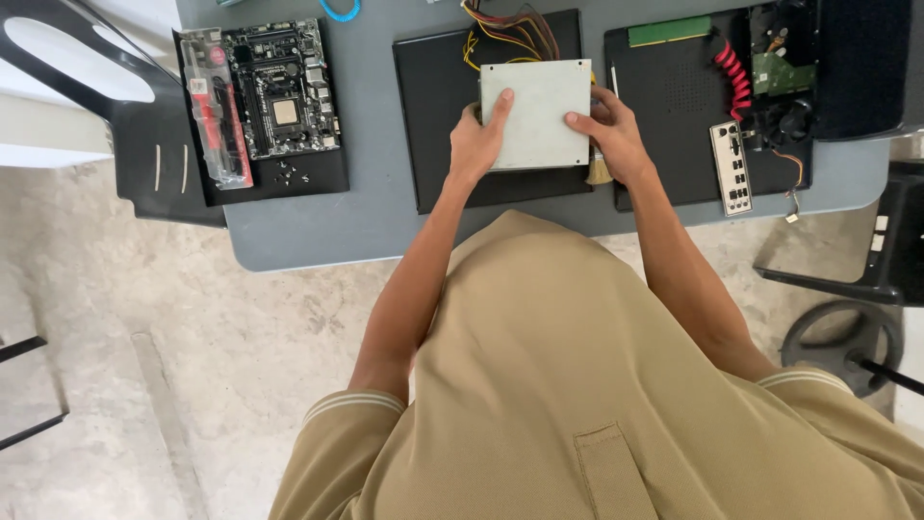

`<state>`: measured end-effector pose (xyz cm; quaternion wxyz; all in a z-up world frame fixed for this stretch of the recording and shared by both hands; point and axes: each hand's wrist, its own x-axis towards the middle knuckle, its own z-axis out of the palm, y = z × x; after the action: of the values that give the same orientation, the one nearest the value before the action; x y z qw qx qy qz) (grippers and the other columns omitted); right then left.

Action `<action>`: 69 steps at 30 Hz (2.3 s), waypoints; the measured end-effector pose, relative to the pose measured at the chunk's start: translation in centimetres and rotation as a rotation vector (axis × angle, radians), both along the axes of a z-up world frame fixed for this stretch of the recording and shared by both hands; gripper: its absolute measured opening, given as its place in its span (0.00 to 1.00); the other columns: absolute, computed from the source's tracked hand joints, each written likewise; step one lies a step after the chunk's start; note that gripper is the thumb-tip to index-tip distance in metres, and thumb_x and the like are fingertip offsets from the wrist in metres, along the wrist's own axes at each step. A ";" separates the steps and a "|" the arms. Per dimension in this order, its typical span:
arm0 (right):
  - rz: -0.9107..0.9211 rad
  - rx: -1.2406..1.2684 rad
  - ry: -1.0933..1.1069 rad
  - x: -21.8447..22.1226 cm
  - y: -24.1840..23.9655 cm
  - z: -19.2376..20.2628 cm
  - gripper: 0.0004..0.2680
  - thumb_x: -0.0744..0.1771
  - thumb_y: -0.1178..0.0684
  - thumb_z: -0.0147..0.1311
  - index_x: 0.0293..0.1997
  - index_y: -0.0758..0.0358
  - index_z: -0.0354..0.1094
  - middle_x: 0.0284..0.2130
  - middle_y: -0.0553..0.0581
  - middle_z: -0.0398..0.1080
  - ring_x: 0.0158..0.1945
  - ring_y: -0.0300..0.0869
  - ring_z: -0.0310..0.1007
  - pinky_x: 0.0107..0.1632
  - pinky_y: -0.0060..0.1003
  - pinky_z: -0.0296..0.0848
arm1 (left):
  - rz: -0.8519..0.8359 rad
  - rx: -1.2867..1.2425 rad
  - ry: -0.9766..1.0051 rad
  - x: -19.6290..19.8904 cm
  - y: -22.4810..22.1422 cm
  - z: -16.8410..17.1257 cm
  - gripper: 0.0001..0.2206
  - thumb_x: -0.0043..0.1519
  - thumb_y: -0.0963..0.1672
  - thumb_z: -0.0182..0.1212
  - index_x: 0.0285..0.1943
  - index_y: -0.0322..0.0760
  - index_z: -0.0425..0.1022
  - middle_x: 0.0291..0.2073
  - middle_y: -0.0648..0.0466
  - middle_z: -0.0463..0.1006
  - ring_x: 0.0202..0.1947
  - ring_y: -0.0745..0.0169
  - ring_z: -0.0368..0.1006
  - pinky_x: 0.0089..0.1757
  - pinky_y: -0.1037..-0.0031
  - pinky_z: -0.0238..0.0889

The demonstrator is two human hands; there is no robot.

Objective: Reassembling a computer power supply unit by placing the circuit board into the metal housing and securing it with screws.

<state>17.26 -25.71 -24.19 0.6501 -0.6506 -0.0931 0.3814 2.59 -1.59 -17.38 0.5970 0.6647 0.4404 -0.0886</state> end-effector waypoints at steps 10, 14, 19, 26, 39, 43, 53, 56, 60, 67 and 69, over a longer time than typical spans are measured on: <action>0.014 0.035 -0.076 -0.2 -0.2 -0.7 0.33 0.72 0.39 0.79 0.86 0.58 0.67 0.67 0.62 0.82 0.68 0.52 0.87 0.69 0.51 0.93 | 0.052 0.022 -0.059 -0.3 -0.5 -1.1 0.62 0.54 0.75 0.55 0.89 0.33 0.71 0.76 0.47 0.87 0.70 0.47 0.88 0.63 0.56 0.88; 0.007 0.031 0.002 -0.2 0.0 -1.6 0.33 0.71 0.41 0.79 0.87 0.59 0.68 0.69 0.62 0.83 0.69 0.52 0.88 0.68 0.49 0.95 | 0.077 0.041 -0.056 -0.3 -0.8 -2.7 0.64 0.55 0.75 0.54 0.91 0.30 0.67 0.78 0.44 0.83 0.72 0.45 0.85 0.63 0.55 0.86; 0.016 0.033 -0.018 -0.4 -0.4 -1.1 0.32 0.71 0.40 0.78 0.86 0.59 0.69 0.67 0.60 0.83 0.68 0.49 0.87 0.68 0.46 0.92 | 0.147 0.024 -0.033 -0.7 -1.8 -1.1 0.62 0.55 0.74 0.56 0.90 0.30 0.68 0.81 0.41 0.81 0.76 0.42 0.82 0.67 0.52 0.82; -0.029 0.076 0.007 -0.2 -0.2 -4.5 0.27 0.74 0.41 0.85 0.82 0.57 0.78 0.59 0.64 0.83 0.63 0.56 0.91 0.63 0.57 0.97 | 0.125 0.110 -0.046 -1.7 -3.9 -3.4 0.64 0.71 0.76 0.53 0.94 0.19 0.59 0.79 0.24 0.69 0.86 0.19 0.70 0.81 0.39 0.64; 0.010 -0.009 -0.149 0.0 -0.3 -3.3 0.27 0.77 0.36 0.81 0.82 0.59 0.77 0.62 0.68 0.83 0.65 0.56 0.88 0.65 0.61 0.91 | 0.120 -0.081 -0.107 -2.1 -0.9 -1.1 0.66 0.65 0.76 0.64 0.92 0.15 0.66 0.82 0.21 0.73 0.88 0.21 0.68 0.84 0.40 0.60; 0.024 0.028 -0.021 0.6 -0.2 -3.6 0.31 0.74 0.37 0.74 0.85 0.61 0.65 0.70 0.61 0.80 0.68 0.51 0.86 0.66 0.48 0.91 | 0.120 -0.207 0.006 -1.8 1.4 -0.7 0.44 0.53 0.71 0.68 0.64 0.41 0.70 0.53 0.56 0.70 0.53 0.59 0.70 0.52 0.59 0.70; 0.025 0.081 -0.006 0.3 0.4 -2.6 0.30 0.72 0.37 0.77 0.81 0.57 0.64 0.67 0.65 0.81 0.64 0.55 0.88 0.61 0.53 0.92 | 0.120 -0.250 -0.074 -2.5 2.6 -1.5 0.44 0.53 0.68 0.74 0.68 0.38 0.84 0.43 0.60 0.79 0.42 0.65 0.77 0.40 0.68 0.73; 0.075 0.117 -0.082 0.6 0.4 -2.6 0.29 0.73 0.39 0.77 0.82 0.55 0.63 0.71 0.66 0.80 0.70 0.59 0.86 0.68 0.59 0.93 | 0.098 -0.173 -0.078 -2.5 3.3 -1.4 0.47 0.50 0.69 0.73 0.72 0.42 0.86 0.56 0.59 0.84 0.52 0.63 0.79 0.44 0.67 0.72; 0.047 0.094 -0.056 0.6 0.9 -2.2 0.32 0.72 0.38 0.78 0.83 0.57 0.64 0.70 0.65 0.81 0.69 0.58 0.87 0.69 0.58 0.94 | 0.133 -0.196 -0.050 -2.6 3.3 -0.7 0.49 0.49 0.69 0.73 0.72 0.38 0.84 0.48 0.59 0.78 0.47 0.64 0.75 0.43 0.66 0.70; 0.041 0.013 -0.087 0.8 0.4 -4.9 0.29 0.71 0.40 0.81 0.80 0.55 0.68 0.59 0.60 0.85 0.62 0.53 0.89 0.61 0.52 0.91 | 0.184 -0.282 -0.094 -3.7 2.4 -3.8 0.54 0.52 0.66 0.76 0.84 0.32 0.82 0.67 0.51 0.88 0.58 0.56 0.86 0.47 0.64 0.85; 0.055 0.036 -0.077 0.4 0.3 -5.2 0.28 0.71 0.41 0.80 0.79 0.54 0.68 0.60 0.61 0.85 0.63 0.53 0.89 0.61 0.51 0.91 | 0.200 -0.285 -0.092 -3.8 2.1 -4.0 0.54 0.52 0.65 0.76 0.84 0.31 0.82 0.68 0.50 0.89 0.59 0.55 0.88 0.48 0.64 0.88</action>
<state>17.71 -25.41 -29.43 0.6470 -0.6500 -0.1427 0.3722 -1.24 0.56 -21.38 0.7105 0.5295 0.4596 -0.0598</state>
